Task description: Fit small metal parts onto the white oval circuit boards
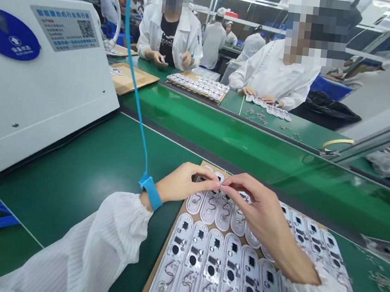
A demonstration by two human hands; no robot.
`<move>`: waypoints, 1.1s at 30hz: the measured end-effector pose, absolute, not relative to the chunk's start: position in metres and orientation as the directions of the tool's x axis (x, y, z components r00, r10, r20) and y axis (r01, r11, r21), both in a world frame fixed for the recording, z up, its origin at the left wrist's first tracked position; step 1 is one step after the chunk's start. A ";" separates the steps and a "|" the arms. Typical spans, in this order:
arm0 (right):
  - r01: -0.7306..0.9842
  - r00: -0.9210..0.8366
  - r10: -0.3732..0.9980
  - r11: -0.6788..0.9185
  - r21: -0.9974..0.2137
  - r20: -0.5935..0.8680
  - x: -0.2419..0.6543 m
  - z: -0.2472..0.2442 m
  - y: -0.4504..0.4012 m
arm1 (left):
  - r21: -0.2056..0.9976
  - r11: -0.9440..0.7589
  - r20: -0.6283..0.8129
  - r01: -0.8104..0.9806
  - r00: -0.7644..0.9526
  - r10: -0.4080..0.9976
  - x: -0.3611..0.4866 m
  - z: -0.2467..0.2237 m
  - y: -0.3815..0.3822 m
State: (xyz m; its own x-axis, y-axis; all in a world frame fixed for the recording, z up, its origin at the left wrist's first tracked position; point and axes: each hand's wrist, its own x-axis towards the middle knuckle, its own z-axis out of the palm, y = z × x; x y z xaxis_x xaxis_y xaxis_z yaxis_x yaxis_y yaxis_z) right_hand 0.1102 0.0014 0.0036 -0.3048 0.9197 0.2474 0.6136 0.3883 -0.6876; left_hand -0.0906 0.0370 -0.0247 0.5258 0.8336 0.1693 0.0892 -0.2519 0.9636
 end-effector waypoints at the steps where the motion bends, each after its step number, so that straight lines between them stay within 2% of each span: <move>1: 0.624 -0.319 0.910 0.413 -0.663 0.266 0.111 0.004 0.002 | 0.966 -0.249 0.176 0.070 0.530 0.830 -0.092 -0.025 0.038; 4: 0.673 -0.384 0.886 0.461 -0.579 0.259 0.112 0.004 0.004 | 0.932 -0.347 0.243 0.101 0.534 0.810 -0.096 -0.025 0.040; 8: 0.744 -0.479 0.871 0.468 -0.476 0.108 0.114 -0.003 0.012 | 0.724 -0.576 0.283 0.378 0.600 0.749 -0.099 -0.032 0.040; 11: 0.780 -0.504 0.864 0.450 -0.434 -0.011 0.115 -0.012 0.018 | 0.634 -0.644 0.247 0.429 0.677 0.694 -0.097 -0.044 0.038; 17: 0.819 -0.470 0.880 0.405 -0.407 -0.070 0.115 -0.019 0.024 | 0.604 -0.636 0.179 0.481 0.695 0.696 -0.093 -0.057 0.035; 24: 0.840 -0.487 0.870 0.444 -0.314 -0.073 0.110 -0.014 0.024 | 0.612 -0.646 0.218 0.456 0.688 0.692 -0.092 -0.065 0.034; 28: 0.855 -0.507 0.861 0.497 -0.148 -0.036 0.108 -0.019 0.021 | 0.616 -0.644 0.235 0.454 0.674 0.700 -0.090 -0.068 0.034; 33: 0.747 -0.642 0.764 0.642 0.173 -0.066 0.103 -0.023 0.016 | 0.615 -0.644 0.247 0.455 0.665 0.705 -0.089 -0.067 0.033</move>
State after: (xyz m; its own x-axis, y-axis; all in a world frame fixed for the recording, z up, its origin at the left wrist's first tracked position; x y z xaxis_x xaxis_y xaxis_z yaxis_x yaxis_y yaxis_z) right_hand 0.1032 0.0162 -0.0233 -0.6419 0.7640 -0.0658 0.7468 0.6423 0.1726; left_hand -0.0894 0.0332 -0.0672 0.6652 0.7048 0.2466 0.4549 -0.6443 0.6147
